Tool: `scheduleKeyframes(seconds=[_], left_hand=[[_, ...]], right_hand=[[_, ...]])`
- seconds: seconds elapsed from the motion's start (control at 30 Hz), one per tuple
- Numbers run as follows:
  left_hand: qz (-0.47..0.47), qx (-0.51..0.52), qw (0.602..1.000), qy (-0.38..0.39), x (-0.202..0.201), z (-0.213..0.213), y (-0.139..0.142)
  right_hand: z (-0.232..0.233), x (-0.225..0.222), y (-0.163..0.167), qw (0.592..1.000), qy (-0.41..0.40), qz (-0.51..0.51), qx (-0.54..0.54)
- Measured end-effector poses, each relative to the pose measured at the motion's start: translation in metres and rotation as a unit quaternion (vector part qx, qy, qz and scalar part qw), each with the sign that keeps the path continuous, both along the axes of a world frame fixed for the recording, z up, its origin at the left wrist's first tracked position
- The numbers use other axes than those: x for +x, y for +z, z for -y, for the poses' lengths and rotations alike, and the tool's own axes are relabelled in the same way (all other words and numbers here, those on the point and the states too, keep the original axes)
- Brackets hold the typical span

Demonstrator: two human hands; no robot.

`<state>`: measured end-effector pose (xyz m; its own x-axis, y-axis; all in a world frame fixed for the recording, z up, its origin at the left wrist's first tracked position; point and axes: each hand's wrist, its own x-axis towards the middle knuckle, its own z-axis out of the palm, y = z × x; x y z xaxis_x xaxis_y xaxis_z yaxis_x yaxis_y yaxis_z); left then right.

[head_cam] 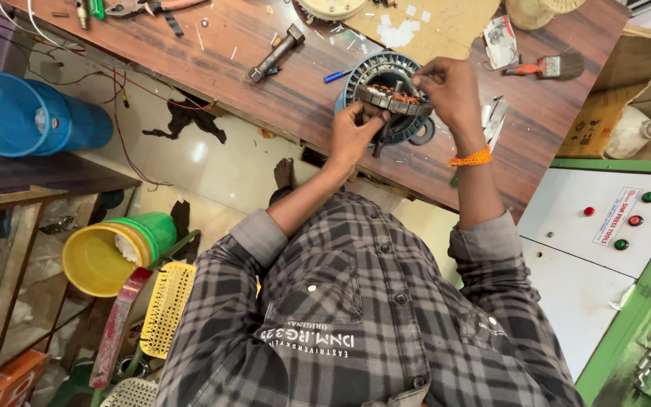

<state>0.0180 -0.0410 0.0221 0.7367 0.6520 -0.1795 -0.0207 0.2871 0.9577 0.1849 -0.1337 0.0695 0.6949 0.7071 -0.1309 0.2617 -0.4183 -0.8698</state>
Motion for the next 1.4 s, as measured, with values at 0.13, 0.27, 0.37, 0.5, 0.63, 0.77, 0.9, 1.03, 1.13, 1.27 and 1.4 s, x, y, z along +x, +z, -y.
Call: scheduleKeyframes(seconds=[0.13,0.27,0.37,0.5,0.63,0.77,0.9,1.03,1.13,1.27,1.4], left_hand=[[-0.041,0.322,0.945,0.047,-0.021,0.003,0.016],[0.099,0.624,0.775,0.001,-0.021,-0.029,0.029],[0.131,0.609,0.772,-0.126,-0.004,-0.055,0.029],[0.104,0.581,0.783,-0.196,0.004,-0.063,0.021],[0.104,0.572,0.793,-0.183,0.002,-0.058,0.011],[0.114,0.654,0.724,-0.186,0.0,-0.056,0.0],[0.107,0.74,0.653,-0.121,-0.008,-0.048,-0.012],[0.112,0.759,0.64,-0.05,-0.017,-0.045,-0.017],[0.11,0.767,0.631,-0.044,-0.019,-0.042,-0.016],[0.094,0.772,0.626,-0.053,-0.017,-0.041,-0.009],[0.092,0.703,0.703,-0.055,-0.015,-0.038,-0.009]], right_hand=[[0.025,0.004,-0.012,0.986,-0.018,-0.135,0.101],[0.058,-0.002,-0.007,0.956,-0.088,-0.264,0.097],[0.068,-0.015,0.003,0.958,-0.076,-0.254,0.109],[0.062,-0.049,0.011,0.976,-0.025,-0.18,0.116],[0.065,-0.08,0.01,0.991,-0.025,0.108,-0.073],[0.061,-0.096,-0.006,0.962,-0.001,0.274,-0.019],[0.059,-0.099,-0.022,0.963,-0.004,0.27,0.008],[0.061,-0.109,-0.028,0.967,-0.013,0.252,0.045],[0.065,-0.114,-0.021,0.976,-0.02,0.213,0.027],[0.074,-0.116,0.006,0.979,0.033,0.199,0.043],[0.074,-0.102,0.035,0.974,0.062,0.22,0.001]])
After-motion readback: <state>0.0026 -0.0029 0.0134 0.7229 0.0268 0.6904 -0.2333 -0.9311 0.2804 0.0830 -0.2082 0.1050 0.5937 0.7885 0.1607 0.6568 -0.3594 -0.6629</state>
